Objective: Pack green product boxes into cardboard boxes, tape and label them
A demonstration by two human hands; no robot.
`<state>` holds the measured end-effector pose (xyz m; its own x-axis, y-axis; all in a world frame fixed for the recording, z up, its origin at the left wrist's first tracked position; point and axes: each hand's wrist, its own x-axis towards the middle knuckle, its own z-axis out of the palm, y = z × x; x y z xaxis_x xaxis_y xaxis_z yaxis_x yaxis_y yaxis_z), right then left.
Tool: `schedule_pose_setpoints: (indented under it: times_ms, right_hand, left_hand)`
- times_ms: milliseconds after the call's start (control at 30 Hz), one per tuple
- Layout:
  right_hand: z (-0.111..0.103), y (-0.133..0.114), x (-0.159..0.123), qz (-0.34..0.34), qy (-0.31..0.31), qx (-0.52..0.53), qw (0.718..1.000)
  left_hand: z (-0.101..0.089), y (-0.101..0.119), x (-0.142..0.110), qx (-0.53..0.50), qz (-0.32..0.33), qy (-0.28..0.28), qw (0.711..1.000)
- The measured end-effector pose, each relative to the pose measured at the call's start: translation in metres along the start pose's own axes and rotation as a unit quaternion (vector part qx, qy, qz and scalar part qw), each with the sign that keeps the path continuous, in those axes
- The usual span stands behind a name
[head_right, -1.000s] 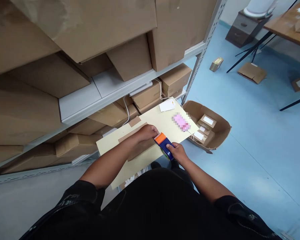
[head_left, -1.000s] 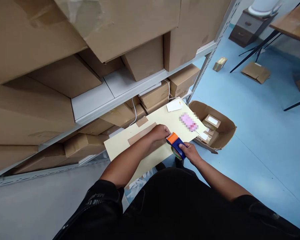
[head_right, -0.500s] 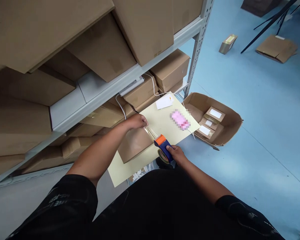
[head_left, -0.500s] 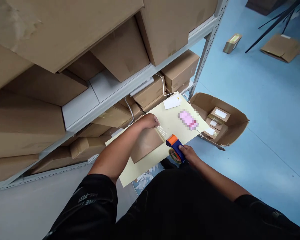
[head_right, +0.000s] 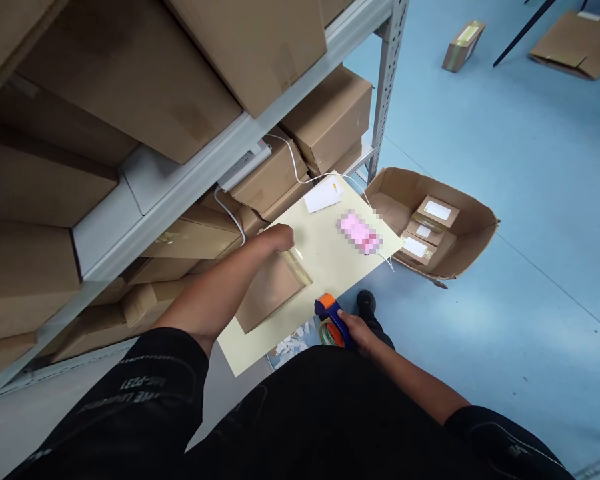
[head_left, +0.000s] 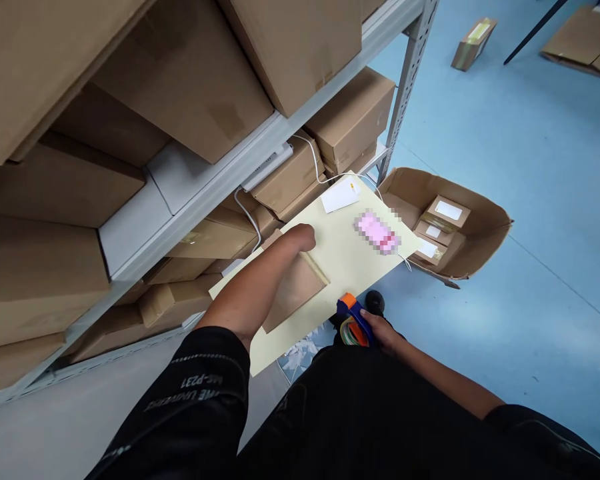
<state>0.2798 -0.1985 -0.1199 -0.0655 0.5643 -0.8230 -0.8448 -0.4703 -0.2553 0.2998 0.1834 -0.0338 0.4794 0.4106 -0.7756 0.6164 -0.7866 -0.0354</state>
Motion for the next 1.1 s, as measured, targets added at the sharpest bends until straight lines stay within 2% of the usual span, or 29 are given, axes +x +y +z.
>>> schedule_pose_setpoints:
  times_ms: [167, 433, 633, 700, 767, 867, 900, 1000, 1100]
  right_hand:
    - [-0.005, 0.009, 0.002, 0.028, 0.030, 0.023, 0.999]
    - [0.000, 0.019, 0.004, 0.053, 0.023, 0.057, 0.997]
    - [-0.003, 0.024, 0.008, 0.049, 0.024, 0.031, 0.998]
    - [-0.004, 0.025, 0.009, 0.046, 0.028, 0.020, 0.998]
    - [-0.005, 0.024, 0.011, 0.040, 0.026, 0.015, 0.999]
    - [-0.006, 0.021, 0.013, 0.035, 0.023, -0.003, 0.999]
    - [-0.007, 0.020, 0.013, 0.035, 0.024, -0.009, 0.999]
    - [-0.007, 0.018, 0.013, 0.031, 0.028, -0.015, 0.999]
    - [-0.006, 0.015, 0.012, 0.037, 0.034, -0.028, 0.998]
  left_hand:
    - [0.015, 0.001, 0.015, 0.050, -0.031, -0.041, 0.997]
    - [0.035, 0.004, 0.010, 0.072, -0.041, -0.058, 0.995]
    - [0.038, -0.009, 0.008, 0.060, -0.058, -0.015, 0.996]
    - [0.036, -0.018, 0.000, 0.050, -0.017, 0.021, 0.998]
    - [0.036, -0.029, -0.015, 0.023, 0.068, 0.092, 0.993]
    - [0.043, -0.045, -0.056, -0.039, 0.180, 0.227, 0.956]
    - [0.049, -0.051, -0.073, -0.044, 0.202, 0.250, 0.946]
    - [0.080, -0.071, -0.130, -0.018, 0.200, 0.245, 0.949]
    - [0.124, -0.094, -0.177, 0.000, 0.163, 0.198, 0.967]
